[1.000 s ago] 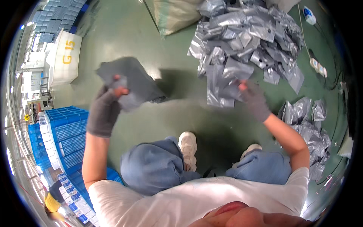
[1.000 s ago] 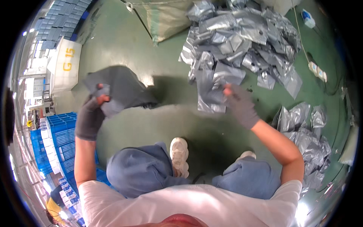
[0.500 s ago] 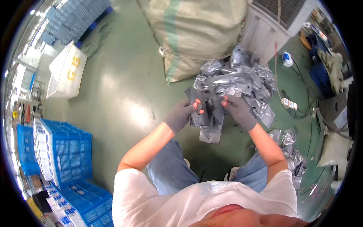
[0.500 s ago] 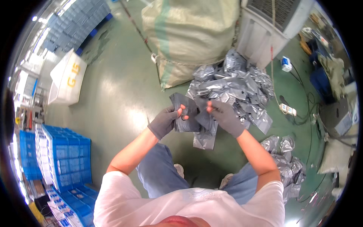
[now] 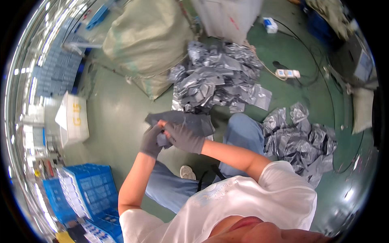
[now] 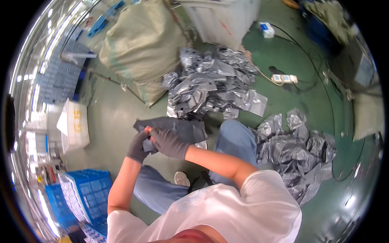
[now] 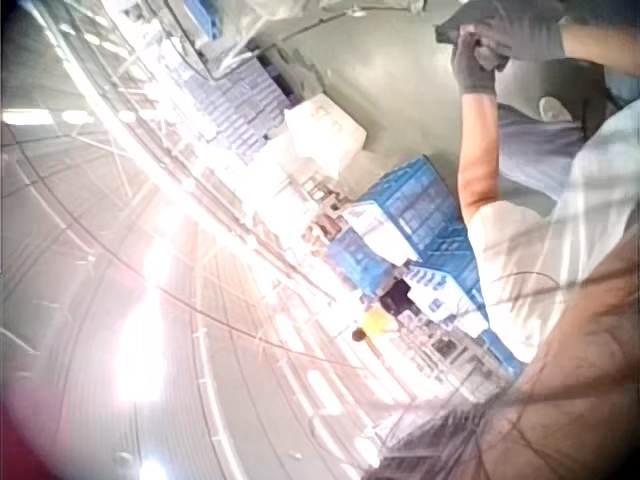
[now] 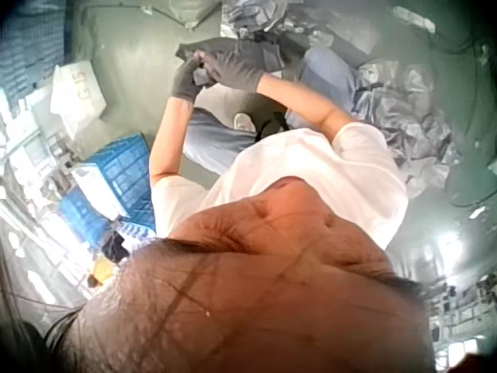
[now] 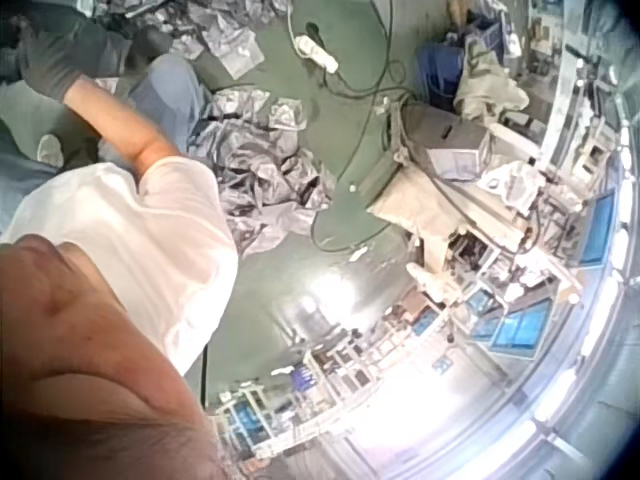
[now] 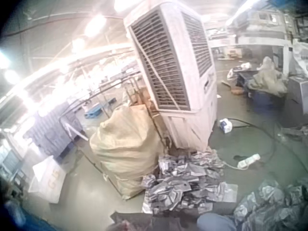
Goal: The person sorts through a pile of silver packaging components on the floor, picking them up one by one and stacking them in their hand before placing the stack aside.
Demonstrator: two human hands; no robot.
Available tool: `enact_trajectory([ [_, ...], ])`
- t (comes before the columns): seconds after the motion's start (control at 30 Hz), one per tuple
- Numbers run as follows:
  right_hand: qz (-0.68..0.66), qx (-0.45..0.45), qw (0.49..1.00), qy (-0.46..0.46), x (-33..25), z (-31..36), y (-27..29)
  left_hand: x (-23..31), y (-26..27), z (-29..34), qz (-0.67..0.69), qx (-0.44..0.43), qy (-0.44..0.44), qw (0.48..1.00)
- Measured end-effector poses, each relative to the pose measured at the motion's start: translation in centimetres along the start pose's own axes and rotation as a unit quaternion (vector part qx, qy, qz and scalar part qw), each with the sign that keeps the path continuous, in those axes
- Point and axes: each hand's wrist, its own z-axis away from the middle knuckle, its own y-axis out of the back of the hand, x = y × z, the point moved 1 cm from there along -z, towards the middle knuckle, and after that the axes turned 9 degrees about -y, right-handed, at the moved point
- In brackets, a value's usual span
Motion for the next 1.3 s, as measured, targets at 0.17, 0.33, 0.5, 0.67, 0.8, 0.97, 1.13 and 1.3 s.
enact_trajectory([
  [0.17, -0.002, 0.103, 0.99, -0.097, 15.3, 0.9, 10.3, 3.2, -1.8, 4.9, -0.057, 0.179, 0.022, 0.982],
  [0.33, 0.157, 0.283, 0.713, -0.622, 36.5, 7.4, 21.7, 6.2, -0.1, 7.4, 0.062, 0.214, -0.07, 0.972],
  [0.5, 0.461, 0.328, 0.804, -0.185, 36.5, 2.0, 21.1, 6.9, -0.4, 6.7, 0.017, 0.211, -0.101, 0.972],
  [0.67, 0.435, -0.04, 0.866, -0.245, 33.6, -3.9, 16.2, 3.1, 1.4, 3.6, 0.048, 0.28, -0.084, 0.955],
  [0.8, 0.271, 0.211, 0.909, -0.238, 21.0, -2.0, 16.8, 0.9, 1.6, 0.6, 0.088, 0.222, -0.037, 0.97],
  [0.97, 0.203, 0.15, 0.952, -0.173, 8.1, -2.2, 6.8, -1.7, 2.2, -1.4, 0.054, 0.085, -0.039, 0.994],
  [1.13, 0.144, 0.093, 0.975, -0.141, 1.1, -2.4, 0.4, -3.2, -1.2, -1.5, 0.096, -0.023, -0.024, 0.995],
  [1.3, 0.145, 0.059, 0.986, -0.059, 1.0, -1.1, -1.0, -3.2, -0.8, -2.3, 0.132, 0.024, 0.085, 0.987],
])
